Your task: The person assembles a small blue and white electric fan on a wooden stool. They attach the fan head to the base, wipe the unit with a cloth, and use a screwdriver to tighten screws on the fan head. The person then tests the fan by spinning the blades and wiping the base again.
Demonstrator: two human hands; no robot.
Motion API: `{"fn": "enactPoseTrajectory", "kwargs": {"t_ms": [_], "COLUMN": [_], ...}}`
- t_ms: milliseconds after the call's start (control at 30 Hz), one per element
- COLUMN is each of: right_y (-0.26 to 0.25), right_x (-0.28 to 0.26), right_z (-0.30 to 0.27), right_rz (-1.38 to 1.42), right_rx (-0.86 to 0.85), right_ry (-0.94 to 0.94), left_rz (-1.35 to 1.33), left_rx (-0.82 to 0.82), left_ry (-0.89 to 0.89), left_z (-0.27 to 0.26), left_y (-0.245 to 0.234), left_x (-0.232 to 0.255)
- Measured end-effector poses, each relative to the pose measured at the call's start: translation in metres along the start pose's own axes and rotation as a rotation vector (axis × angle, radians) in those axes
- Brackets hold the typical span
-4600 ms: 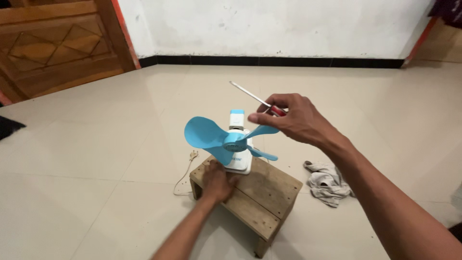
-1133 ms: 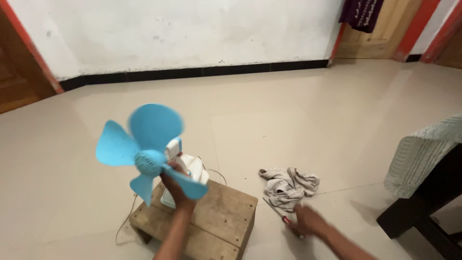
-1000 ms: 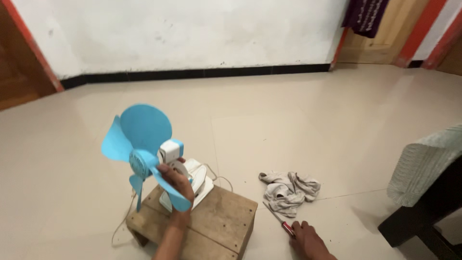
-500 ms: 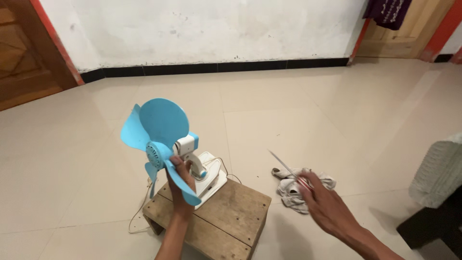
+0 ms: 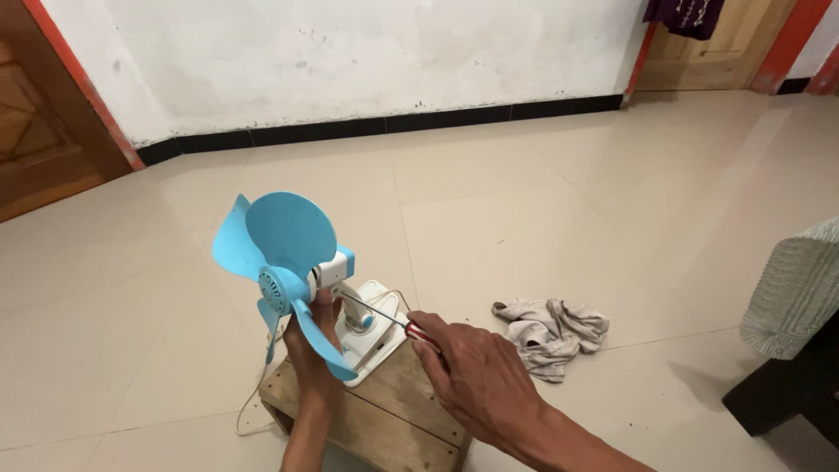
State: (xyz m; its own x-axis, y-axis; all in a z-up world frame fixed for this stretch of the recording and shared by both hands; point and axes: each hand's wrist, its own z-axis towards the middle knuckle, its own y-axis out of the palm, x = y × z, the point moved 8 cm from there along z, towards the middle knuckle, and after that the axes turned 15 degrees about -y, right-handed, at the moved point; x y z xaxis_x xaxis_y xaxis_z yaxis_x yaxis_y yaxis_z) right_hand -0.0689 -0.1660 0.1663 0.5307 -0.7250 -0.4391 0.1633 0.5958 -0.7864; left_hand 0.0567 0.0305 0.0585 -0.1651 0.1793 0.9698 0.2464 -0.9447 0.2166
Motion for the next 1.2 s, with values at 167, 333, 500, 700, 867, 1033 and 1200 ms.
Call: {"fn": "enactPoseTrajectory", "kwargs": {"t_ms": [167, 333, 500, 700, 867, 1033, 1200], "right_y": [0.004, 0.012, 0.012, 0.013, 0.019, 0.021, 0.019], "right_x": [-0.004, 0.0, 0.0, -0.004, -0.007, -0.009, -0.009], "right_z": [0.004, 0.005, 0.006, 0.006, 0.004, 0.002, 0.003], "right_rz": [-0.024, -0.044, -0.083, -0.182, -0.231, -0.331, -0.33], "right_rx": [0.082, 0.034, 0.022, 0.001, 0.033, 0.057, 0.072], "right_ry": [-0.102, -0.039, -0.015, -0.048, -0.105, -0.166, -0.169], "left_rz": [0.067, 0.051, 0.018, -0.252, -0.503, -0.616, -0.631], "left_rx": [-0.042, -0.032, -0.024, -0.17, -0.272, -0.25, -0.245], "left_ry": [0.039, 0.043, -0.042, -0.064, 0.001, -0.104, -0.137], "left_z": [-0.006, -0.003, -0.003, 0.004, 0.015, 0.016, 0.014], "left_y": [0.003, 0.003, 0.003, 0.011, 0.018, 0.018, 0.018], "left_x": [0.015, 0.017, 0.013, 0.0, -0.014, -0.02, -0.018]}}
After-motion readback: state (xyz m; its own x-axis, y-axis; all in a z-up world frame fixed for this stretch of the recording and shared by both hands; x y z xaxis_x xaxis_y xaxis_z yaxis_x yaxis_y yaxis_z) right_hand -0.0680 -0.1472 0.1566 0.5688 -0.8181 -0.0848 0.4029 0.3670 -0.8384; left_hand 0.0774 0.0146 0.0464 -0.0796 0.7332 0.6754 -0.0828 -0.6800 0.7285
